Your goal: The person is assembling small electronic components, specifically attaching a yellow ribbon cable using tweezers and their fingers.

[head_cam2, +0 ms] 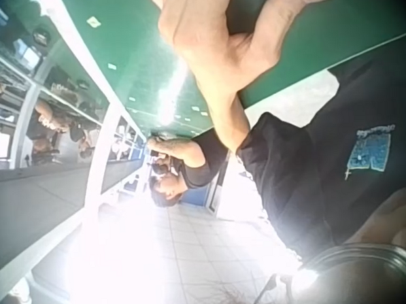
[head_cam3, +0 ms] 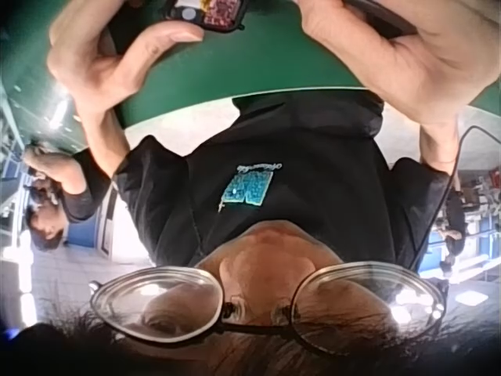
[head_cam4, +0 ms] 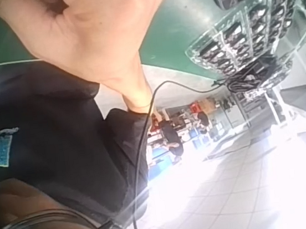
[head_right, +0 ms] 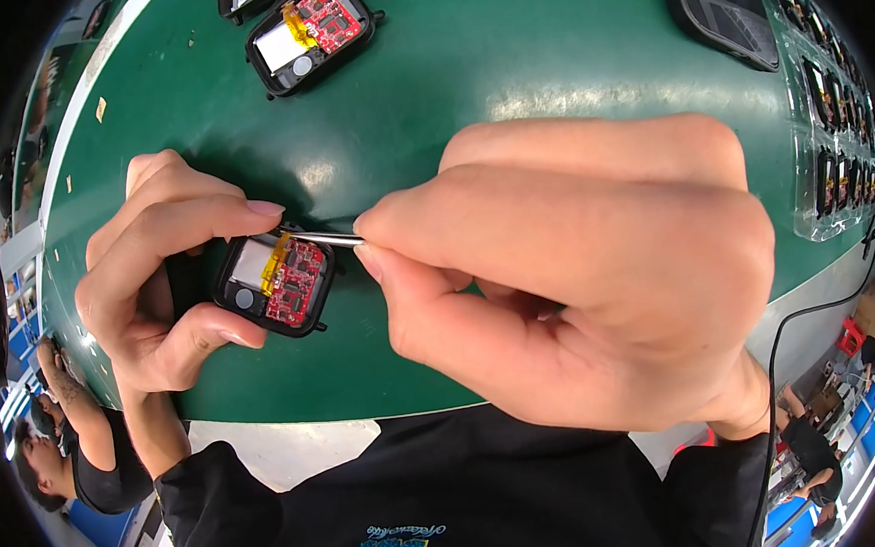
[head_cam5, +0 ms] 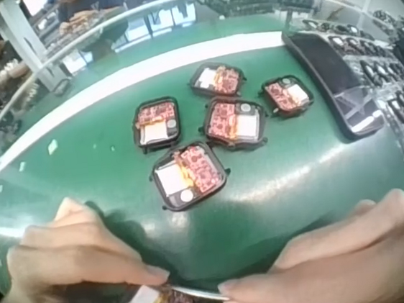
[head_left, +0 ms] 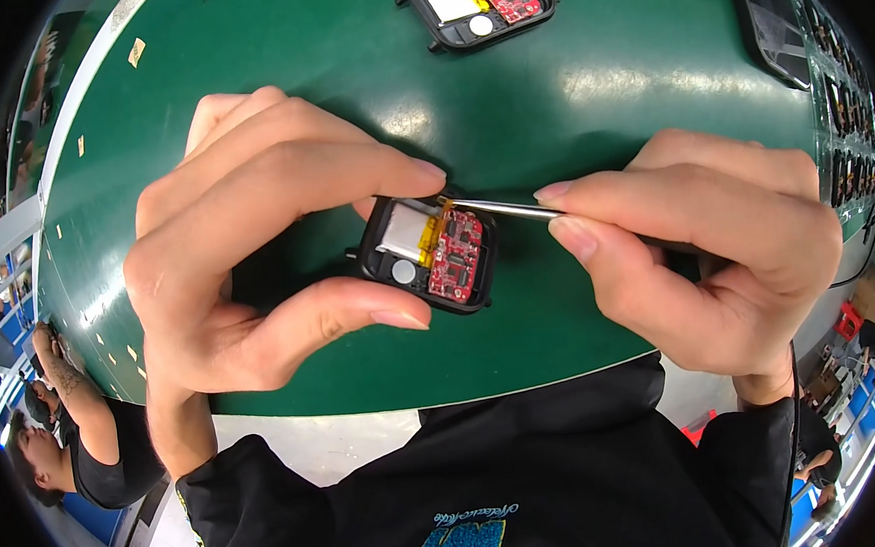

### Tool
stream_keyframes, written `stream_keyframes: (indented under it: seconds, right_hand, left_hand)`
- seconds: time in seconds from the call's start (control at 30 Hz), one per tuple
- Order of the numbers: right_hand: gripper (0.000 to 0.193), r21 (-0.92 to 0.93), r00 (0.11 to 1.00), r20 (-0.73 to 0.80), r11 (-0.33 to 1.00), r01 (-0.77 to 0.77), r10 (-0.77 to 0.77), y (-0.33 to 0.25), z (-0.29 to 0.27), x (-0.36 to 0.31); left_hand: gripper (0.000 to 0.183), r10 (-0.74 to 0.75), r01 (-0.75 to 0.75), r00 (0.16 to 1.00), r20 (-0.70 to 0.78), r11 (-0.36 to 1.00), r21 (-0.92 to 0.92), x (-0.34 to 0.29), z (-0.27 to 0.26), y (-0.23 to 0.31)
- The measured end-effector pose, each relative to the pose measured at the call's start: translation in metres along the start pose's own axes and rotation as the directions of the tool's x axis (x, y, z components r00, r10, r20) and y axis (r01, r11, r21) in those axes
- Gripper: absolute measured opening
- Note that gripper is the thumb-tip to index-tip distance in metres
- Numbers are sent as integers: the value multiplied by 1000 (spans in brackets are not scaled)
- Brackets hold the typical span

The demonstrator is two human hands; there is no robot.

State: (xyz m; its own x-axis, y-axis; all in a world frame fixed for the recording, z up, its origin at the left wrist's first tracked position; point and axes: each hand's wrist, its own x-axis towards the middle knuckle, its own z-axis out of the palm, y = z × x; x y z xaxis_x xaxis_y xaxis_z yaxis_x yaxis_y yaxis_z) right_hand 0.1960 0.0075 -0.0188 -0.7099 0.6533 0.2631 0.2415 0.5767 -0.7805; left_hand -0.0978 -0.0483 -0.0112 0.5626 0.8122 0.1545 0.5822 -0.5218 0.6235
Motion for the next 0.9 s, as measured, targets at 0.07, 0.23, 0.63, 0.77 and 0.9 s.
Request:
stream_keyframes:
  seconds: [0.07, 0.23, 0.63, 0.77, 0.9]
  right_hand:
    - [22, -16, 1000, 1, 1000, -2, 2, -1, 0, 0]
    - [23, -35, 1000, 20, 999, 7, -6, -1, -1, 1]
    - [24, -50, 999, 38, 999, 6, -4, -1, -2, 2]
    - [25, -22, 1000, 12, 1000, 19, -19, -1, 1, 2]
    - [25, -36, 998, 17, 998, 53, -53, 3, 3, 1]
  left_hand:
    - [76, -12, 12, 1000, 3, 1000, -10, 0, 0, 0]
    - [75, -4, 4, 1000, 7, 1000, -2, 0, 0, 0]
    - [74, 15, -15, 999, 35, 1000, 19, 0, -2, -2]
    - [74, 8, -8, 999, 32, 1000, 19, -1, -3, 0]
    - [74, 9, -9, 1000, 30, 1000, 8, 0, -1, -1]
